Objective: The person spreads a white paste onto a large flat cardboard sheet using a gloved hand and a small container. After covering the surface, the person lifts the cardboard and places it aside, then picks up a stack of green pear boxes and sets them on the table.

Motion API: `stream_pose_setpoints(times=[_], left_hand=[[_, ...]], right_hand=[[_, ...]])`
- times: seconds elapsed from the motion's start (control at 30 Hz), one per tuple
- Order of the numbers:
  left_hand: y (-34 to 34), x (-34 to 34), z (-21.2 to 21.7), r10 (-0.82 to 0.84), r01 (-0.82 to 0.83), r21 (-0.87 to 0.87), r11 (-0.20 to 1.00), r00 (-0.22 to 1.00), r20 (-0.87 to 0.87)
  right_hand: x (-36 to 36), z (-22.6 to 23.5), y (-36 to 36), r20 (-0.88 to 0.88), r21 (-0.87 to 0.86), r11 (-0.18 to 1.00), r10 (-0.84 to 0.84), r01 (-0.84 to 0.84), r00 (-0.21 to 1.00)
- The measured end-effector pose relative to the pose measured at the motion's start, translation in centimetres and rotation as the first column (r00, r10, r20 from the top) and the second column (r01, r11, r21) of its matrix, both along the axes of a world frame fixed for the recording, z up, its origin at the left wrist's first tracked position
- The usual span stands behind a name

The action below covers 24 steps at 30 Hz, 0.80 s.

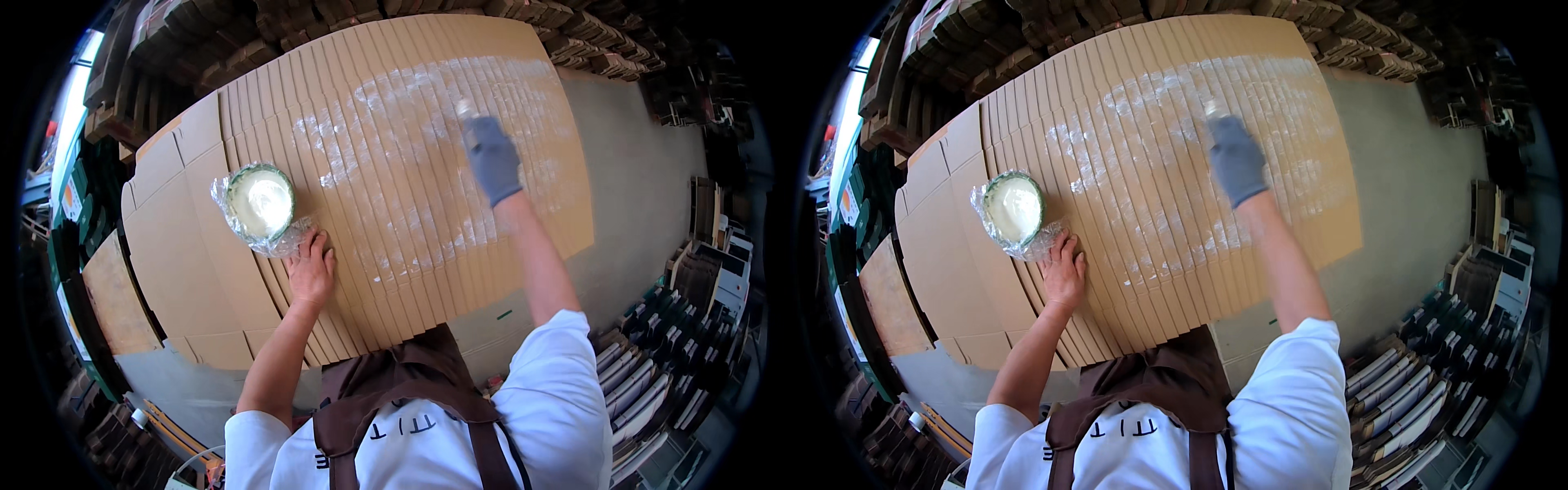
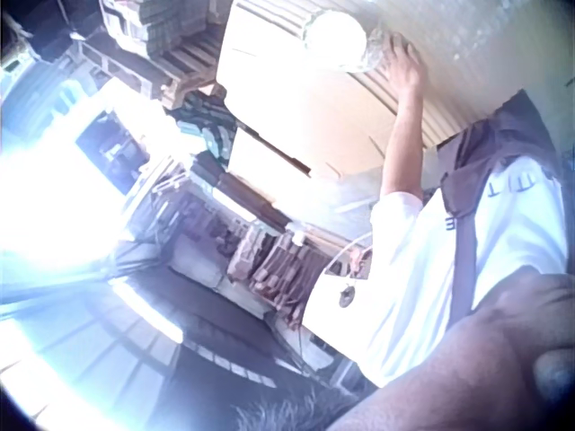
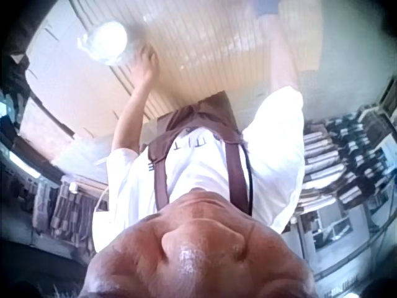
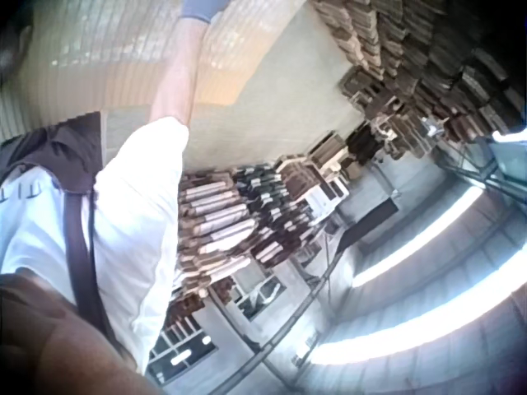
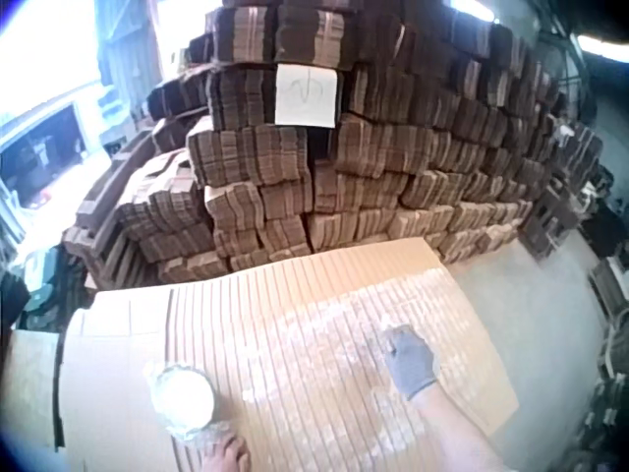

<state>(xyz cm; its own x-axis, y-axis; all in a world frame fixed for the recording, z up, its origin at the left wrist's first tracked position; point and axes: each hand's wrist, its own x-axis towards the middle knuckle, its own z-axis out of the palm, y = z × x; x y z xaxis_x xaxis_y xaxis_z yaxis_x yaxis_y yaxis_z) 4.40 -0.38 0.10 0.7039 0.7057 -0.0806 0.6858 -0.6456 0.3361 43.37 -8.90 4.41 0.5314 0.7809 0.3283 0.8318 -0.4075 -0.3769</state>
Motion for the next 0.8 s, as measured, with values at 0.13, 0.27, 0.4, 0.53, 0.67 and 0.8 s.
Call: stream_pose_setpoints(times=[0.13, 0.27, 0.4, 0.53, 0.67, 0.8], left_hand=[[0.0, 0.0, -0.4, -0.001, 0.001, -0.012, 1.000, 0.999, 0.033], [-0.2, 0.2, -0.5, -0.004, 0.004, -0.012, 1.000, 1.000, 0.010], [0.1, 0.4, 0.0, -0.005, 0.006, 0.000, 1.000, 0.998, 0.066], [-0.1, 0.4, 0.1, -0.010, 0.010, 0.012, 1.000, 0.997, 0.070], [0.0, 0.1, 0.0, -0.009, 0.008, 0.022, 1.000, 0.999, 0.046], [0.0, 0.4, -0.5, -0.014, 0.014, 0.007, 1.000, 0.997, 0.076]], right_hand=[[-6.0, -1.9, -2.6, -0.028, -0.044, 0.970, 0.236, -0.237, 0.971], [-4.5, 0.8, -1.3, 0.001, 0.000, 1.000, -0.014, 0.014, 1.000], [-9.3, 0.5, -3.6, -0.109, -0.134, 0.976, 0.158, -0.172, 0.981], [-5.3, 1.1, -4.6, 0.010, -0.260, 0.958, -0.127, 0.126, 0.992], [-7.1, 0.7, -5.3, -0.085, -0.131, 0.991, -0.045, 0.034, 0.995], [-6.0, 0.8, -7.3, -0.112, -0.159, 0.978, -0.153, 0.134, 0.982]])
